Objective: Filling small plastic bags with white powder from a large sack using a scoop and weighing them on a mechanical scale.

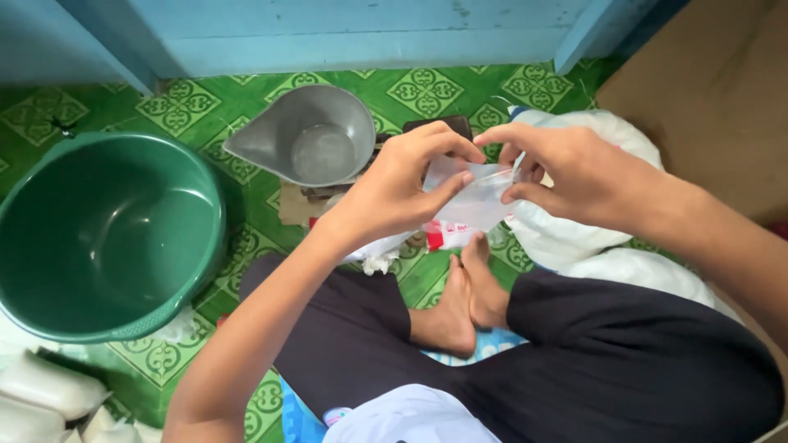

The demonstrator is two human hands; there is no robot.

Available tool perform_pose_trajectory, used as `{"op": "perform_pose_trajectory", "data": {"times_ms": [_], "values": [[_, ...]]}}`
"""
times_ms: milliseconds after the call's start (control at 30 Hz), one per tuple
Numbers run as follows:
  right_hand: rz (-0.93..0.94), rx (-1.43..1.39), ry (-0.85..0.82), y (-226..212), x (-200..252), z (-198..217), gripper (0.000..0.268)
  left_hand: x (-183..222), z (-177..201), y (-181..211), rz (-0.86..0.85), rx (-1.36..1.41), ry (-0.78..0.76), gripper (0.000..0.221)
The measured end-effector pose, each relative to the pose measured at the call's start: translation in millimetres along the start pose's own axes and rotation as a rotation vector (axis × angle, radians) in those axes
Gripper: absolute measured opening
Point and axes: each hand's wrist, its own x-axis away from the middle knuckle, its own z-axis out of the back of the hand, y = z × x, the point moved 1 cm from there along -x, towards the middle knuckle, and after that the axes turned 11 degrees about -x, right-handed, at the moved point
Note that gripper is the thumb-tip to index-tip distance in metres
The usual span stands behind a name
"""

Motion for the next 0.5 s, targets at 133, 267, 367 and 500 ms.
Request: {"op": "perform_pose_trajectory", "data": {"times_ms": [133, 267, 367, 500], "values": [[0.123, -0.04, 0.048, -20, 19, 10, 0.055, 9, 5, 38, 0.068, -0.05, 0.012, 0.015], [0.246, -0.006, 0.11, -31, 40, 18, 0.051, 15, 1, 69, 0.111, -0.096, 0.146, 0.015], [0.337, -0.03, 0.184, -35, 52, 26, 0.044, 16, -2, 90, 0.123, -0.13, 0.231, 0.012], [0.384, -0.082, 0.267, -36, 60, 29, 0.04, 19, -9, 109, 0.143, -0.185, 0.317, 0.012]]}}
